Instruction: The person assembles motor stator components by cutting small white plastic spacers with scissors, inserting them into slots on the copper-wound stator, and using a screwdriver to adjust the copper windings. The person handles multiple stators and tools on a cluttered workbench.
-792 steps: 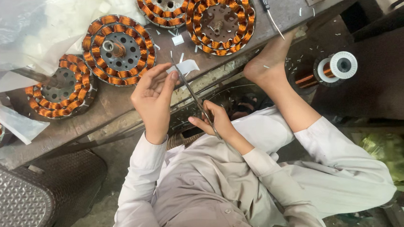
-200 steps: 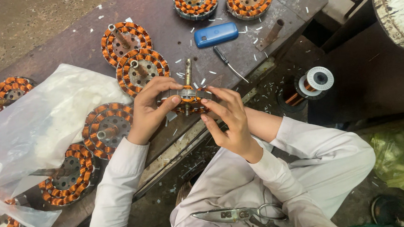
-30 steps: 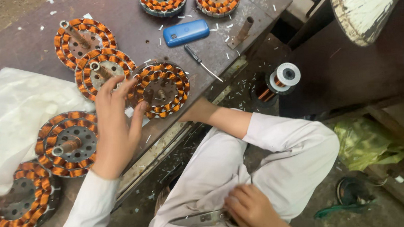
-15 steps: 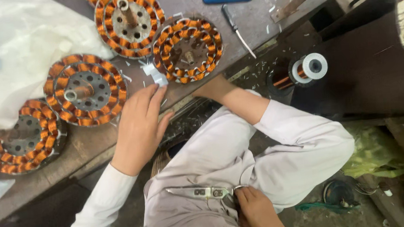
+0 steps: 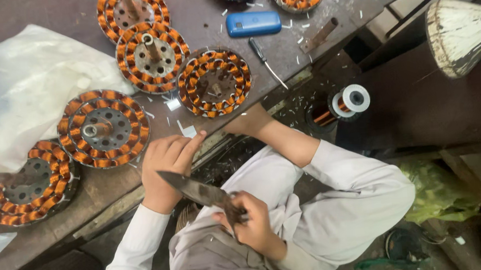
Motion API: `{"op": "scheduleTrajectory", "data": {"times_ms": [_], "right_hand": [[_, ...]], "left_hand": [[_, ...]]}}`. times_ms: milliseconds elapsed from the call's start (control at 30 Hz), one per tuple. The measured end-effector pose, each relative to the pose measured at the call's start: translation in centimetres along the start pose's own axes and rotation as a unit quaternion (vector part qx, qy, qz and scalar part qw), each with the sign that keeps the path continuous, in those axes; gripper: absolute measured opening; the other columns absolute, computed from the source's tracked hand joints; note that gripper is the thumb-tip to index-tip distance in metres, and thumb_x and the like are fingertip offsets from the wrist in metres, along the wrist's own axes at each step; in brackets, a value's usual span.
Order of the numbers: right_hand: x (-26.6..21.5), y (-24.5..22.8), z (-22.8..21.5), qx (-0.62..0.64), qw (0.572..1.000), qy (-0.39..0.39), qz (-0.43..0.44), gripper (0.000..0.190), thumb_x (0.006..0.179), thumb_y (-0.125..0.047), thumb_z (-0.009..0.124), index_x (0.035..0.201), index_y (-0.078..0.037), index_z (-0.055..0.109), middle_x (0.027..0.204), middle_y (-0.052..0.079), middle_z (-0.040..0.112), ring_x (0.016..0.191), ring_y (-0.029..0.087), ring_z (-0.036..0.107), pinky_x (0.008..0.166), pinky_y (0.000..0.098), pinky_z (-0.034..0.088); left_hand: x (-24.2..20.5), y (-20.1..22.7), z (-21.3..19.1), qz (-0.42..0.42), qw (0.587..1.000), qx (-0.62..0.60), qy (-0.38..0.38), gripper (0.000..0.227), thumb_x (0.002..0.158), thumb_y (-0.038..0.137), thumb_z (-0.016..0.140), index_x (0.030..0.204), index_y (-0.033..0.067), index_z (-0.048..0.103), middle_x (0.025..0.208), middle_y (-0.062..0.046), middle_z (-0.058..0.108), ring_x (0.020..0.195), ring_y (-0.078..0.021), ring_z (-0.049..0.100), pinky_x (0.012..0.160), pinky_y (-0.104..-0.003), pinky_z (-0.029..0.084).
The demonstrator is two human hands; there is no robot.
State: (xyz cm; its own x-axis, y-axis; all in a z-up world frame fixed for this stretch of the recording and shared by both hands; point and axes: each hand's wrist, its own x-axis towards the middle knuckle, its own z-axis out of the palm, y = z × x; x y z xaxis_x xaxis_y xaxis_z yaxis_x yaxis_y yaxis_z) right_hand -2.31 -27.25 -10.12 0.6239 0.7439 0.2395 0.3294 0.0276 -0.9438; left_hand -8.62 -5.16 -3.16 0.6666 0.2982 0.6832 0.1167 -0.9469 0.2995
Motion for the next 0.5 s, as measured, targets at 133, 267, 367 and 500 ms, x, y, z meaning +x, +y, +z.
{"op": "scheduleTrajectory", "data": {"times_ms": [133, 267, 367, 500], "right_hand": [[0.9, 2.9, 4.3, 0.147, 0.984, -0.058, 0.083, 0.047, 0.079, -0.011, 0.094, 0.079, -0.006, 0.047, 0.068, -0.005, 0.048, 0.063, 0.002, 0.041, 0.053, 0.0229, 0.034], [-0.7, 4.9, 3.8, 0.202, 0.966, -0.124, 0.1, 0.043, 0.081, -0.013, 0.093, 0.082, -0.007, 0.05, 0.072, -0.006, 0.055, 0.065, 0.001, 0.047, 0.056, 0.0224, 0.037], [-1.1, 5.9, 3.3, 0.182, 0.965, -0.133, 0.132, 0.044, 0.081, -0.016, 0.093, 0.084, -0.006, 0.05, 0.073, -0.006, 0.05, 0.066, 0.002, 0.042, 0.058, 0.0219, 0.034], [-0.2, 6.5, 3.1, 0.228, 0.954, -0.142, 0.135, 0.043, 0.083, -0.022, 0.087, 0.101, -0.006, 0.051, 0.085, -0.007, 0.04, 0.075, 0.002, 0.036, 0.066, 0.0197, 0.029]], "left_hand": [[-0.4, 0.2, 0.2, -0.09, 0.988, -0.049, 0.113, 0.027, 0.09, -0.003, 0.074, 0.115, 0.0081, 0.073, 0.099, -0.01, 0.07, 0.091, -0.0265, 0.069, 0.08, -0.037, 0.053], [-0.7, 0.9, 0.5, -0.242, 0.929, -0.15, 0.235, 0.02, 0.097, -0.01, 0.073, 0.114, 0.0007, 0.072, 0.105, -0.012, 0.069, 0.089, -0.0199, 0.069, 0.077, -0.028, 0.056], [-1.3, 0.4, 0.4, -0.299, 0.851, -0.356, 0.244, 0.016, 0.101, -0.006, 0.068, 0.117, -0.0038, 0.067, 0.116, -0.009, 0.064, 0.099, -0.0158, 0.072, 0.087, -0.029, 0.061], [-2.1, 0.3, 0.0, -0.316, 0.822, -0.407, 0.241, 0.016, 0.101, -0.008, 0.069, 0.117, -0.0077, 0.067, 0.119, -0.01, 0.063, 0.103, -0.0167, 0.069, 0.093, -0.03, 0.058]]}}
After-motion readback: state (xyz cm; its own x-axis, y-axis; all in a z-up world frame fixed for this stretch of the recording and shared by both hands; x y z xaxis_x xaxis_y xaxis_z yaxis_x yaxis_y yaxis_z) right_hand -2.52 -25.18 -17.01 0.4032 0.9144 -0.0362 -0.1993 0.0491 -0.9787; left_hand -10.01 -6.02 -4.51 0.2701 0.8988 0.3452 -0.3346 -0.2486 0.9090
